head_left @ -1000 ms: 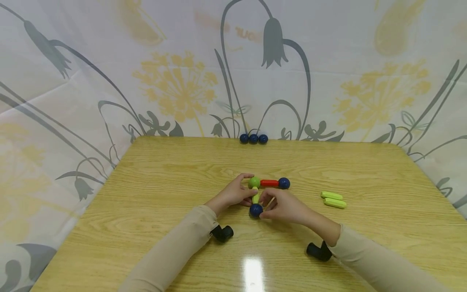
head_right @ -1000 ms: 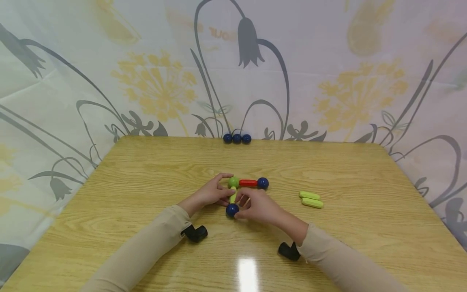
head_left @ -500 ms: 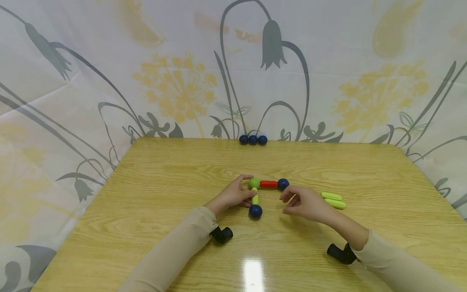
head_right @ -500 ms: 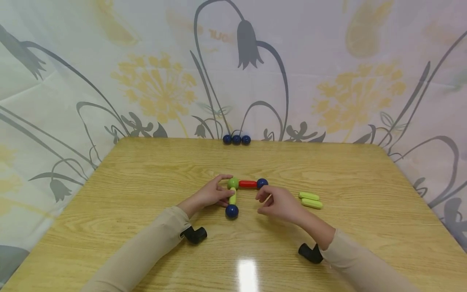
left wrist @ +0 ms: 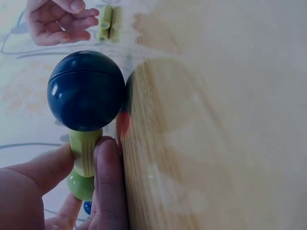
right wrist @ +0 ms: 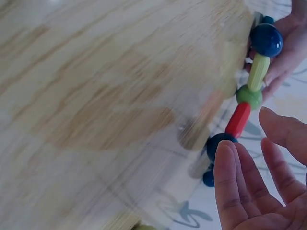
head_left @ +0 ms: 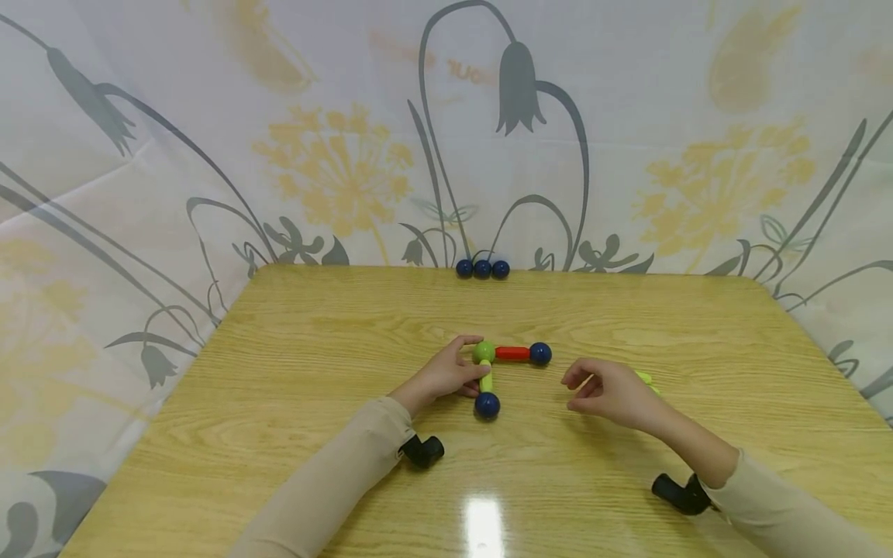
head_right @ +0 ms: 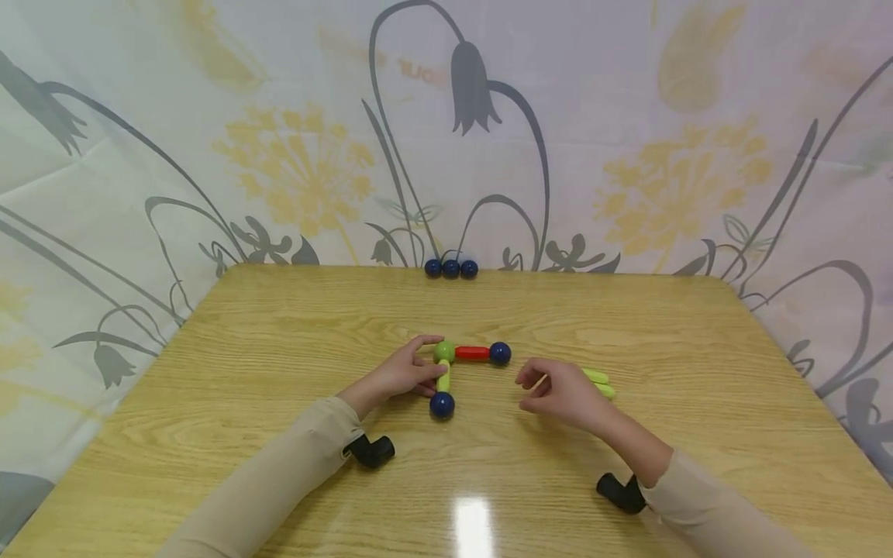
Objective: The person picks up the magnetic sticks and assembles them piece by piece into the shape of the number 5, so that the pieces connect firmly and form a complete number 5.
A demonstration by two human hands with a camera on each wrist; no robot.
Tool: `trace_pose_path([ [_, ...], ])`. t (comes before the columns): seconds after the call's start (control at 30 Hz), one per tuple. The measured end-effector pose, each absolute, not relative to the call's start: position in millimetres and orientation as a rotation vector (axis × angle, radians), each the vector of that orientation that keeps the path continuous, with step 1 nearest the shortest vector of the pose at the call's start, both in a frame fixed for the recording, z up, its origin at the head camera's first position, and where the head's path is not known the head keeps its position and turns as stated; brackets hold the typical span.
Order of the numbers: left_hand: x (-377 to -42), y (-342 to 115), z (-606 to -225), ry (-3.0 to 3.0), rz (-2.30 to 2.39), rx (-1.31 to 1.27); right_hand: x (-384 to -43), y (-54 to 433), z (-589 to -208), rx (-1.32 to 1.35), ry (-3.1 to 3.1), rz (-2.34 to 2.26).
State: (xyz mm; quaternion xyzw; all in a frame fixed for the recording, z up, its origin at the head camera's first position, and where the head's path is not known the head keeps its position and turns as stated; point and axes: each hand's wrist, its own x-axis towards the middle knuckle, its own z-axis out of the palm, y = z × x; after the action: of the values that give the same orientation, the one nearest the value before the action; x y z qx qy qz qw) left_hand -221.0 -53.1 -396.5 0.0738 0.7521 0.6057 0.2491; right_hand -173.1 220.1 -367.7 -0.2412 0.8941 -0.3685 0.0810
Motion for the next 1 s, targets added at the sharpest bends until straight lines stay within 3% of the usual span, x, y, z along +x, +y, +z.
trace_pose_path([
  [1.0,-220.2,-53.0,-394.8,2.031,1.661,0.194,-155.6,274.3,-369.4,-0.528,2.958,-0.951],
])
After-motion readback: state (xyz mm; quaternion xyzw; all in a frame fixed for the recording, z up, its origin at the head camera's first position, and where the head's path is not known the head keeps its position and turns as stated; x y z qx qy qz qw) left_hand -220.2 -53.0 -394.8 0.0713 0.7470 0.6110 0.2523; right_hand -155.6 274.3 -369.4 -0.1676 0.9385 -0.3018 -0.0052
